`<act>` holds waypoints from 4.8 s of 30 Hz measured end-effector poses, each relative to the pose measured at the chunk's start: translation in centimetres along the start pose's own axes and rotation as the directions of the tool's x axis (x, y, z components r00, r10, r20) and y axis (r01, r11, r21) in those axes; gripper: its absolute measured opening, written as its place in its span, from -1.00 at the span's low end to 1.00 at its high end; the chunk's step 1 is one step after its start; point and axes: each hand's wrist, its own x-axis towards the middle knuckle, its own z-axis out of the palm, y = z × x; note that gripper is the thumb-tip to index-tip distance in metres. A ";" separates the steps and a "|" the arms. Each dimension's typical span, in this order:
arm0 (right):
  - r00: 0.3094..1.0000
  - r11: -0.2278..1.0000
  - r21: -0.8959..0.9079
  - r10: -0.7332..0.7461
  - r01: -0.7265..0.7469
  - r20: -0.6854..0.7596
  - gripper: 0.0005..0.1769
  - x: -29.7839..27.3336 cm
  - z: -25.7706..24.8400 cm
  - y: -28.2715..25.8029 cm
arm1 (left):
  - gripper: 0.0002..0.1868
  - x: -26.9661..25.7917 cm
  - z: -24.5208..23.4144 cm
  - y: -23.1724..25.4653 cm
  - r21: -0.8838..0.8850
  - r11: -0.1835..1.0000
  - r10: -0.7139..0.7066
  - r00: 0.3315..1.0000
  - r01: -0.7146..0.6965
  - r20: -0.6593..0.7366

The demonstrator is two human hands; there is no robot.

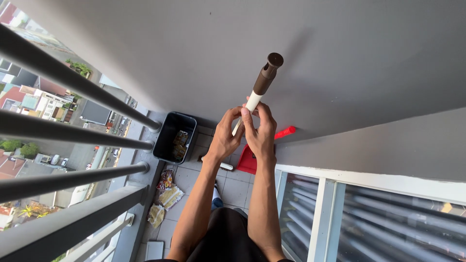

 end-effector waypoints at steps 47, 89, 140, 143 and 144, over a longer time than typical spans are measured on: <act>0.895 0.861 0.471 -0.350 0.191 0.277 -0.72 -32.3 -8.3 -17.7 | -0.53 -35.7 1.7 18.2 0.013 0.999 0.046 0.967 -0.044 -0.250; 0.676 0.736 0.655 -0.396 -0.171 0.621 -0.87 -54.7 11.9 -29.6 | -0.77 -61.5 -19.6 19.6 0.121 0.979 -0.058 0.799 0.162 -0.598; 0.430 0.631 0.699 -0.557 -0.337 0.710 -0.93 -54.8 15.0 -26.8 | -0.83 -62.2 -18.2 18.8 0.189 0.947 0.015 0.556 0.258 -0.831; 0.442 0.644 0.696 -0.549 -0.318 0.709 -0.92 -54.2 14.9 -26.7 | -0.82 -61.4 -18.3 18.3 0.175 0.954 0.008 0.568 0.241 -0.823; 0.446 0.645 0.695 -0.545 -0.318 0.710 -0.91 -54.1 14.8 -26.6 | -0.82 -61.2 -18.2 18.1 0.170 0.959 0.009 0.576 0.226 -0.818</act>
